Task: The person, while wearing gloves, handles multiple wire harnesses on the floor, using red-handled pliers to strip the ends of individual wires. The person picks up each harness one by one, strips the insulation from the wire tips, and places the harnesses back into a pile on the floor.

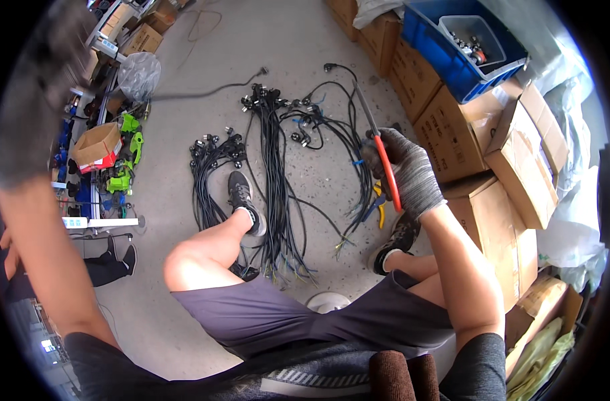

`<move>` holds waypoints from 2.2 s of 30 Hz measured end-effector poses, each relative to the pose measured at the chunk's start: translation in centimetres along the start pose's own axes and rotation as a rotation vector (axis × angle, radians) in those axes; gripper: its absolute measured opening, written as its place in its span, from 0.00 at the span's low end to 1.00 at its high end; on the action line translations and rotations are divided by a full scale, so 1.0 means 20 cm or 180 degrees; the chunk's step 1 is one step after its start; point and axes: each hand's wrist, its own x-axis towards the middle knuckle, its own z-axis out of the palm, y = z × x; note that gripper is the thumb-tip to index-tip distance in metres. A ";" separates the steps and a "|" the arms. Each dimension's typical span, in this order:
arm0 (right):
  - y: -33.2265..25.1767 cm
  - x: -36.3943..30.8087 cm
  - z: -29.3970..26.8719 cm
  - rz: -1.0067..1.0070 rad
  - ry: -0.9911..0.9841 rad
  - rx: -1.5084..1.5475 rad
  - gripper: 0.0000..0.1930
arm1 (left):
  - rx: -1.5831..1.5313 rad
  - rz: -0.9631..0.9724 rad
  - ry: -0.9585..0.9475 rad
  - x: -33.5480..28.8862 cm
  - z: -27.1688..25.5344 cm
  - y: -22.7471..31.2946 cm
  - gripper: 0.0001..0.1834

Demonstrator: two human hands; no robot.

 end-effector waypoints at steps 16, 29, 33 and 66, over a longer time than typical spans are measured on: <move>-0.19 0.04 -0.09 0.0514 0.0393 -0.0129 0.17 | -0.0716 -0.0030 -0.6636 -1.97 2.19 -1.21 0.11; -0.19 0.02 -0.25 0.0265 -0.0024 -0.0944 0.15 | -0.1223 -0.2783 -0.0326 -0.50 2.92 -1.82 0.17; -0.14 0.01 -0.31 0.0260 0.0004 -0.1448 0.18 | -0.2307 -0.3031 -0.0549 -0.26 2.85 -1.47 0.12; 0.04 -0.58 0.47 -0.0293 -0.2844 -0.0706 0.20 | -0.4199 -0.2808 -0.0184 -0.48 1.45 -0.47 0.12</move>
